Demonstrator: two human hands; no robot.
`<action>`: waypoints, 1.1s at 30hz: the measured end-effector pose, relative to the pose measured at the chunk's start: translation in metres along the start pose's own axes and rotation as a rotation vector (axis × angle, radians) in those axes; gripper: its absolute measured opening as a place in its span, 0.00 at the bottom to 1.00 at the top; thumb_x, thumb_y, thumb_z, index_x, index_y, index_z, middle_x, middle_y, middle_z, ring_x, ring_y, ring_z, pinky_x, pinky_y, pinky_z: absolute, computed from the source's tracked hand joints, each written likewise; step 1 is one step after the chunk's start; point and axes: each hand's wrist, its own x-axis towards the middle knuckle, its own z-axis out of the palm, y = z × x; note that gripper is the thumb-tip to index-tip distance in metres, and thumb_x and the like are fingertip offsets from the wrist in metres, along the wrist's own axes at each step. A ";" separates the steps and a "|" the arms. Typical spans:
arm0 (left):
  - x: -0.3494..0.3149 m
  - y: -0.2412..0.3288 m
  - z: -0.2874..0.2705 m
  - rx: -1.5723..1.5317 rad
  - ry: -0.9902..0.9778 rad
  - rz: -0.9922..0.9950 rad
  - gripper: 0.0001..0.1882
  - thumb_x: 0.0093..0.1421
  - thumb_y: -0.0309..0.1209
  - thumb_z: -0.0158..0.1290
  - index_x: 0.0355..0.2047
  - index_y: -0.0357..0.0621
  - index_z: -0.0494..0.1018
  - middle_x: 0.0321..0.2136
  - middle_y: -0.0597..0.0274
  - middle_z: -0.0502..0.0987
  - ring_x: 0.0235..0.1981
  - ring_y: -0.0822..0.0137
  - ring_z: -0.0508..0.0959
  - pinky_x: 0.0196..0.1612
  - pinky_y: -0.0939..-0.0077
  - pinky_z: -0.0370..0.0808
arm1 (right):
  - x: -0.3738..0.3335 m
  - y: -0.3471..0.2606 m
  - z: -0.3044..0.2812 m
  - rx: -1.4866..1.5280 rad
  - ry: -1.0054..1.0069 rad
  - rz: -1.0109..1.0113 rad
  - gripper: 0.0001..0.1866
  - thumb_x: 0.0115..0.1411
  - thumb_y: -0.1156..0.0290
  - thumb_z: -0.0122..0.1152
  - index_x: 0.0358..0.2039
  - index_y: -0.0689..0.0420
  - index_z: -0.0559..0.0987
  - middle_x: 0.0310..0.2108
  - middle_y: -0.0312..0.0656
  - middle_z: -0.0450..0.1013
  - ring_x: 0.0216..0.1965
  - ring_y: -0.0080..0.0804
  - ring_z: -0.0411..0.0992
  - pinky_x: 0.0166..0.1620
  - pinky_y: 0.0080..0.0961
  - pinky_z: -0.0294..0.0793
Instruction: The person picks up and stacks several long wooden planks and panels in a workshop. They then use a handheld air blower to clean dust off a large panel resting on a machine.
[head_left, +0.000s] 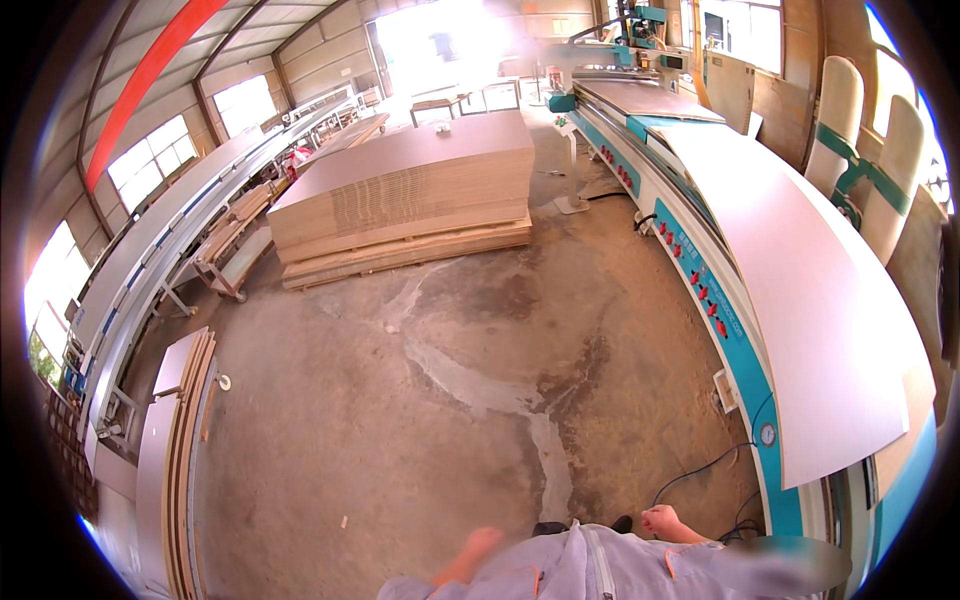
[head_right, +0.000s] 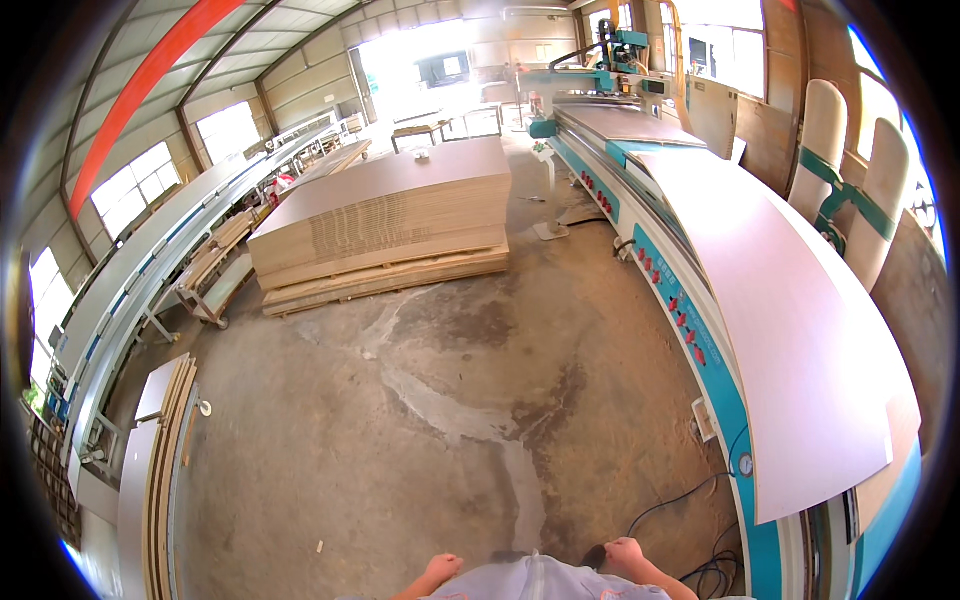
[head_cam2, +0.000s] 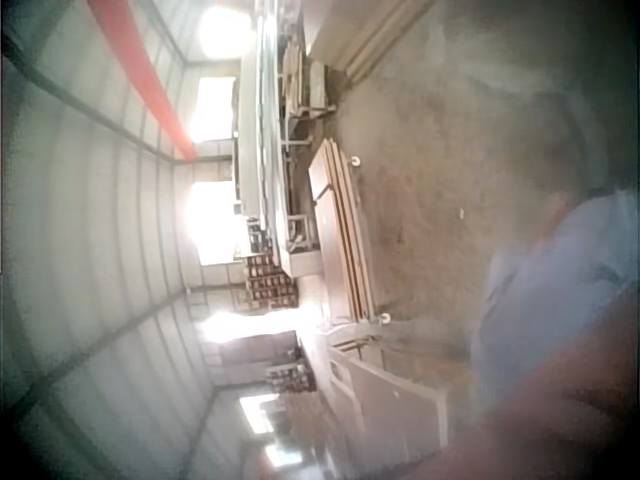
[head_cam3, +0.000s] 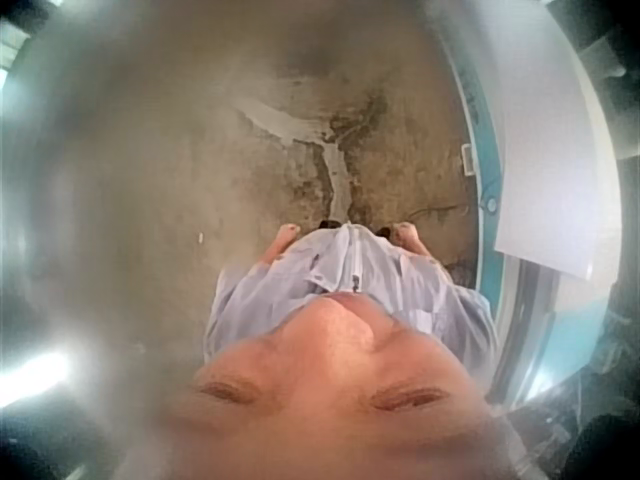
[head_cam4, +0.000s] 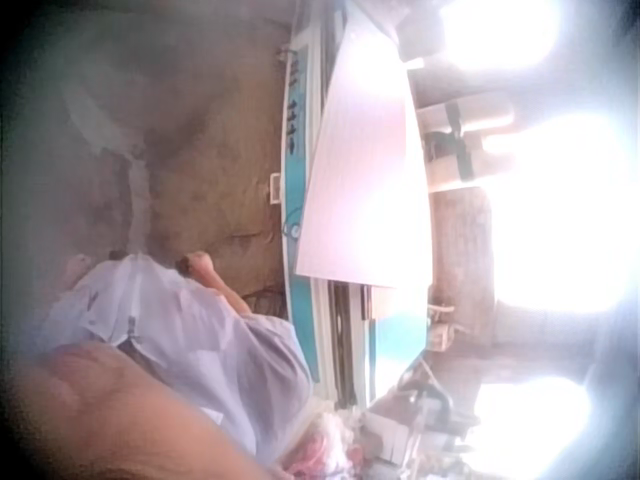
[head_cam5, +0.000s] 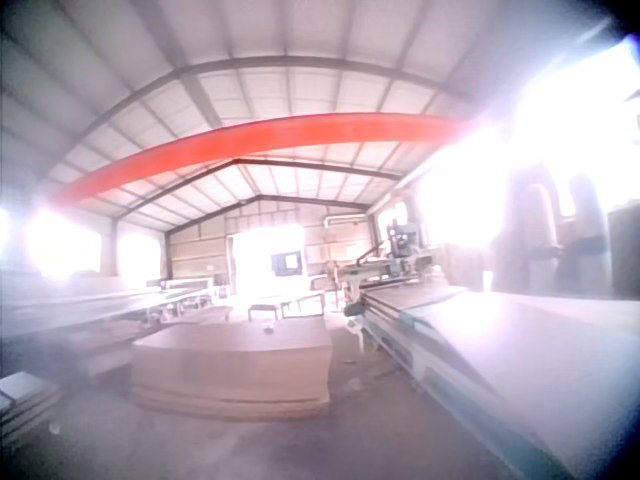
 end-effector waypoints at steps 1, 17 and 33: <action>0.002 -0.001 0.001 0.015 0.006 0.012 0.20 0.56 0.46 0.48 0.37 0.44 0.76 0.38 0.51 0.77 0.41 0.52 0.76 0.45 0.60 0.72 | 0.012 0.013 -0.002 0.012 -0.003 0.000 0.11 0.55 0.67 0.57 0.25 0.63 0.78 0.21 0.40 0.74 0.20 0.27 0.72 0.23 0.23 0.72; 0.005 -0.020 0.013 0.057 -0.007 -0.007 0.19 0.56 0.46 0.48 0.38 0.46 0.77 0.37 0.54 0.78 0.40 0.55 0.77 0.44 0.60 0.72 | 0.005 0.023 0.001 0.018 0.024 -0.001 0.10 0.55 0.69 0.58 0.22 0.62 0.77 0.17 0.38 0.71 0.16 0.24 0.68 0.19 0.22 0.68; -0.034 0.017 0.001 0.009 0.011 0.010 0.17 0.55 0.42 0.50 0.37 0.43 0.77 0.36 0.52 0.78 0.39 0.54 0.77 0.43 0.62 0.73 | 0.001 0.028 0.002 0.065 0.004 -0.005 0.09 0.55 0.69 0.58 0.24 0.63 0.77 0.19 0.40 0.72 0.17 0.26 0.69 0.20 0.22 0.68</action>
